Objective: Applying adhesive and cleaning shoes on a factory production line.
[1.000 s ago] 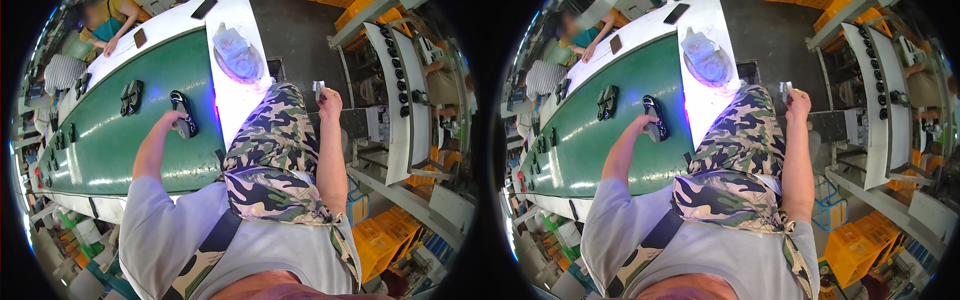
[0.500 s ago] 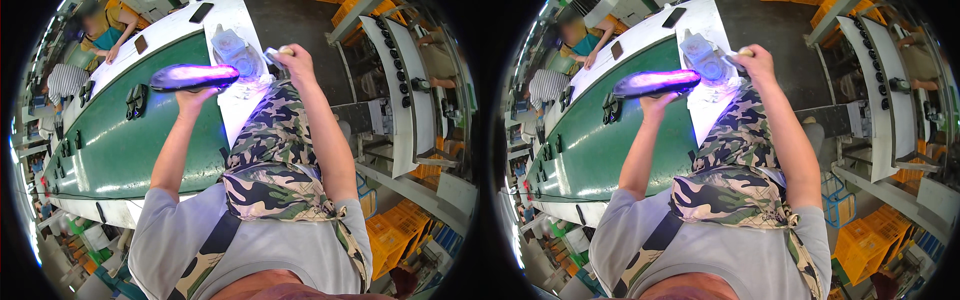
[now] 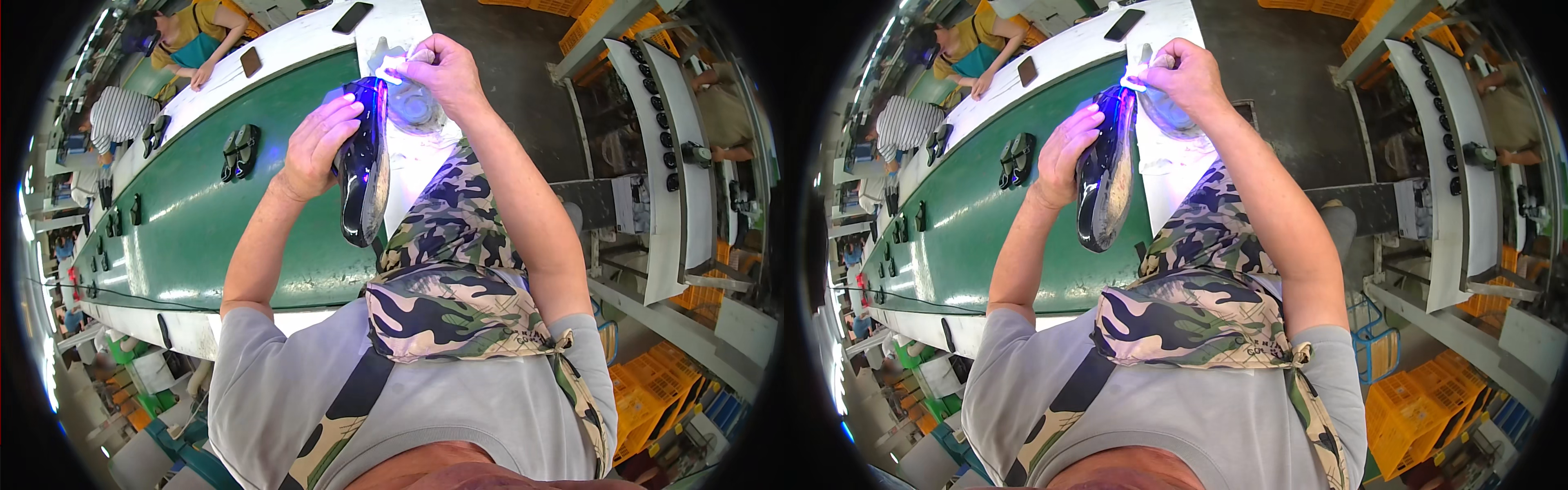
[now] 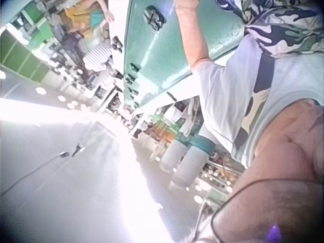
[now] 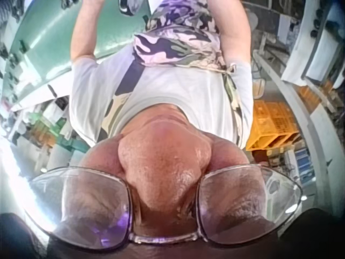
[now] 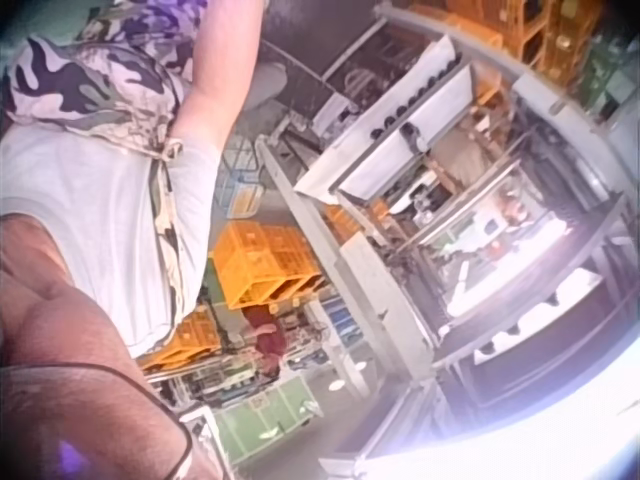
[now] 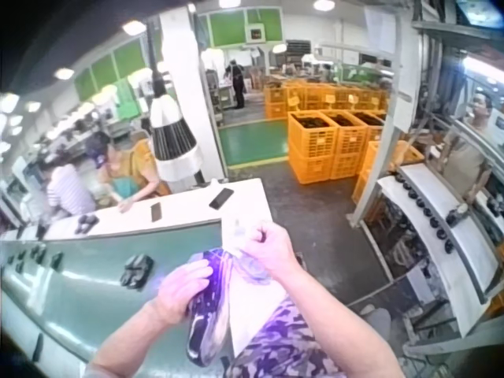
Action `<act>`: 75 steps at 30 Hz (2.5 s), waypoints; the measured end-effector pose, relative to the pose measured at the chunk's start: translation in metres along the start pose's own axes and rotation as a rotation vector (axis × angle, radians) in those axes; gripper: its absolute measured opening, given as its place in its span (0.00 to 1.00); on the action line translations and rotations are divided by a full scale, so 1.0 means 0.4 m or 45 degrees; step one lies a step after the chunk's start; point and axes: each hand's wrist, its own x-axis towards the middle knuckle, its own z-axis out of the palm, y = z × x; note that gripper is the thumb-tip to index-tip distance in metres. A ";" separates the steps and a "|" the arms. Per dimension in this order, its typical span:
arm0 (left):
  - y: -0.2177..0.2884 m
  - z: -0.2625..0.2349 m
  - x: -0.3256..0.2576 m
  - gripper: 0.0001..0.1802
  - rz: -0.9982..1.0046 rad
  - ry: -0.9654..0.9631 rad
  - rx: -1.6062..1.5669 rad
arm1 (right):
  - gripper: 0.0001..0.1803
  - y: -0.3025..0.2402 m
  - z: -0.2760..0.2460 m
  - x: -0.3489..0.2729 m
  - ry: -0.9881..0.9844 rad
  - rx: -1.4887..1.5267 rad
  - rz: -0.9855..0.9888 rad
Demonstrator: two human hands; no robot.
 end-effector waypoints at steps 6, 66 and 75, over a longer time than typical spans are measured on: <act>0.002 0.014 -0.003 0.25 -0.042 0.073 -0.019 | 0.11 -0.001 0.020 -0.032 -0.042 0.242 0.062; -0.015 0.166 -0.166 0.27 -2.032 -0.130 -2.125 | 0.11 0.071 -0.033 -0.229 -0.409 0.458 0.320; -0.020 0.190 -0.212 0.24 -2.201 0.071 -2.252 | 0.14 0.059 -0.067 -0.248 -0.501 0.208 0.195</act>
